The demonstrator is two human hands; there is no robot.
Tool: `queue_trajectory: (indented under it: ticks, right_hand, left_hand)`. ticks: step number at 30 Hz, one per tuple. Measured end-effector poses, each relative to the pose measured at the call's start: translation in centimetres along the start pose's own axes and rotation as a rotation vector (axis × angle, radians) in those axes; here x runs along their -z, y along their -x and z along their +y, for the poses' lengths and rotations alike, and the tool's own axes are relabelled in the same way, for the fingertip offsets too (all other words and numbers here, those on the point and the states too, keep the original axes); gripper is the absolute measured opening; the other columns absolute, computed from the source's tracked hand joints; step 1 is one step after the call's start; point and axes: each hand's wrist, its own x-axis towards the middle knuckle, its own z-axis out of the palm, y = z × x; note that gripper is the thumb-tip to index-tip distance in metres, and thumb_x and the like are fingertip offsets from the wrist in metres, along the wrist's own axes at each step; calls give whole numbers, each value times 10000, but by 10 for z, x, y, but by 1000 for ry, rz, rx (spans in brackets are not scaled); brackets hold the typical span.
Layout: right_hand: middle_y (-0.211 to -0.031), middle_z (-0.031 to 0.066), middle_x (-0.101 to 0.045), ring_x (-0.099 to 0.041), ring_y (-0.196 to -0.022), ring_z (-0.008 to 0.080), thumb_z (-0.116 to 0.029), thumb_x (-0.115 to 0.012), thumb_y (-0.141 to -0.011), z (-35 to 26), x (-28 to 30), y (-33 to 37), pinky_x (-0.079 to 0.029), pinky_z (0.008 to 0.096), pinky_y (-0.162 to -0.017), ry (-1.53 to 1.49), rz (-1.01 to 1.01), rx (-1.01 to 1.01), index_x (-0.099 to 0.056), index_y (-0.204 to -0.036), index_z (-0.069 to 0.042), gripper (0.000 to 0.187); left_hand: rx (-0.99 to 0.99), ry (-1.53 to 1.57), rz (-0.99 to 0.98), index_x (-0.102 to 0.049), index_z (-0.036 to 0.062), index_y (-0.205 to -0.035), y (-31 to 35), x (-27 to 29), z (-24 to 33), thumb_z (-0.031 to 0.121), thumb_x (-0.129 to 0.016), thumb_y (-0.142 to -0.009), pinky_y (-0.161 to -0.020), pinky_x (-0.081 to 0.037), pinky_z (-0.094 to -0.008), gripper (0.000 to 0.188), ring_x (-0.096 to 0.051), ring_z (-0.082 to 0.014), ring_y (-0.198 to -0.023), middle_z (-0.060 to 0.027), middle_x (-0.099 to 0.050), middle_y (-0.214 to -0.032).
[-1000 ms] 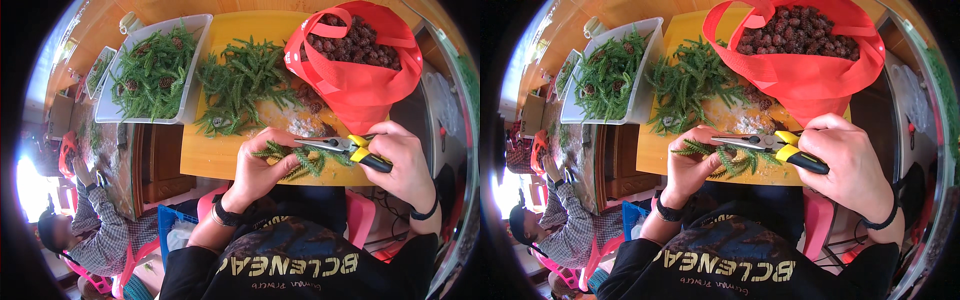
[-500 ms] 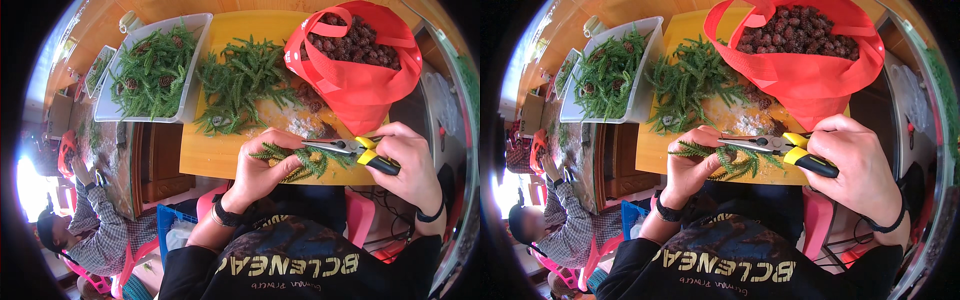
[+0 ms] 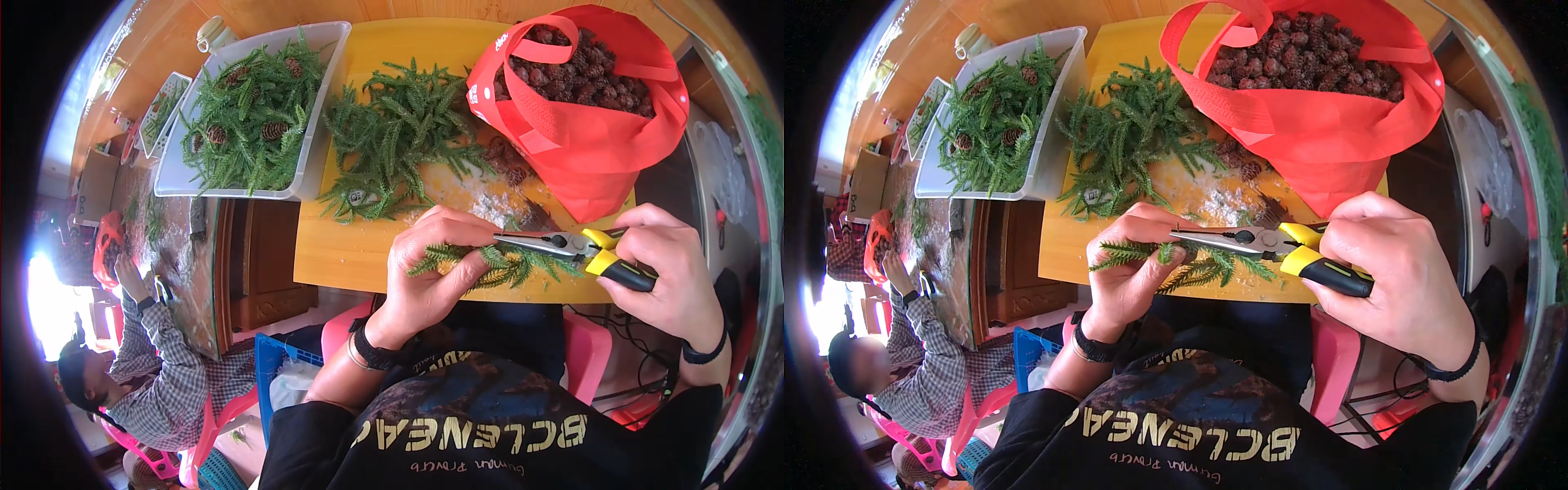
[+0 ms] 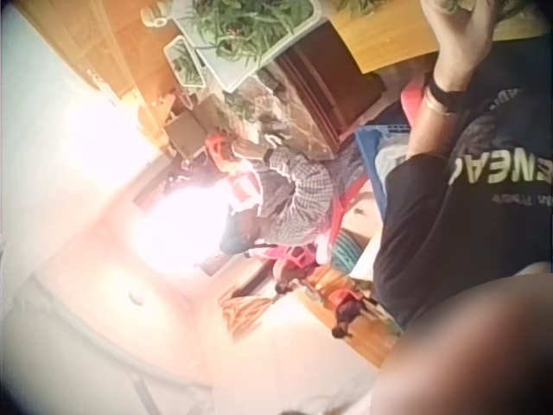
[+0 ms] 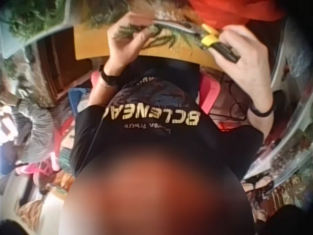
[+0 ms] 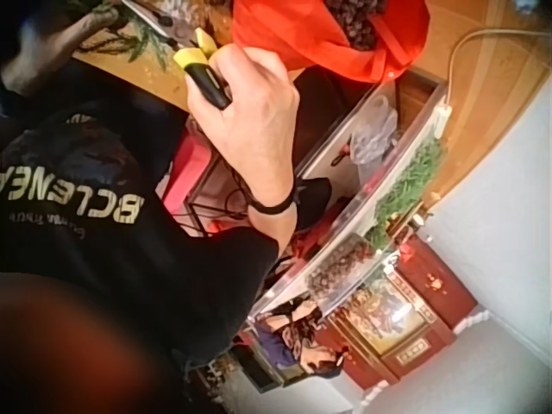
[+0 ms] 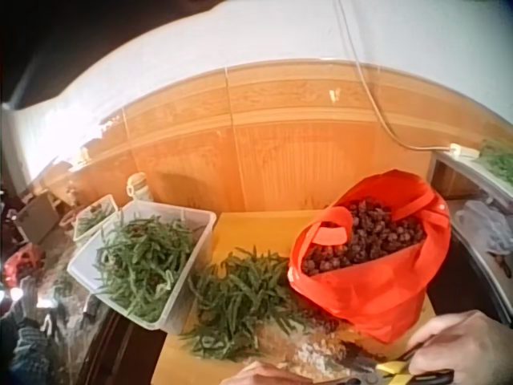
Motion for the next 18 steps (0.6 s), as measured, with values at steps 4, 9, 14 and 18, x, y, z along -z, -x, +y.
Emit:
queue_trajectory:
  ticks: [4,9,14,18]
  right_hand:
    - [-632,93,-530,-572,-706,283,-58,-735,-575,-5,6,-1,-461,343,-585,-2,-34,-22,-522,-669,-20,236]
    - [-667,93,-560,-575,-728,277,-58,-744,-573,-4,8,-1,-480,342,-623,-30,-82,7,-555,-708,-18,235]
    - [-624,93,-545,-564,-662,287,-51,-736,-568,-7,7,-2,-485,355,-660,-14,-54,20,-539,-693,-23,235]
    - [-609,90,-540,-559,-635,290,-45,-731,-574,-8,5,-3,-487,357,-663,0,-36,21,-530,-681,-26,229]
  left_hand:
    - [-82,-54,-1,-554,16,-825,-2,2,-1,50,-651,-768,-721,-452,-332,118,-586,-232,-806,-171,-646,-883]
    - [-137,-78,-9,-549,25,-821,-3,4,-2,37,-648,-751,-705,-448,-328,122,-578,-221,-773,-164,-646,-869]
    - [-133,-45,1,-553,29,-818,-2,3,-2,44,-650,-747,-675,-448,-321,121,-576,-215,-746,-156,-638,-839]
    - [-139,-21,10,-561,25,-817,-3,3,-2,51,-649,-751,-635,-444,-310,112,-568,-209,-713,-154,-630,-829]
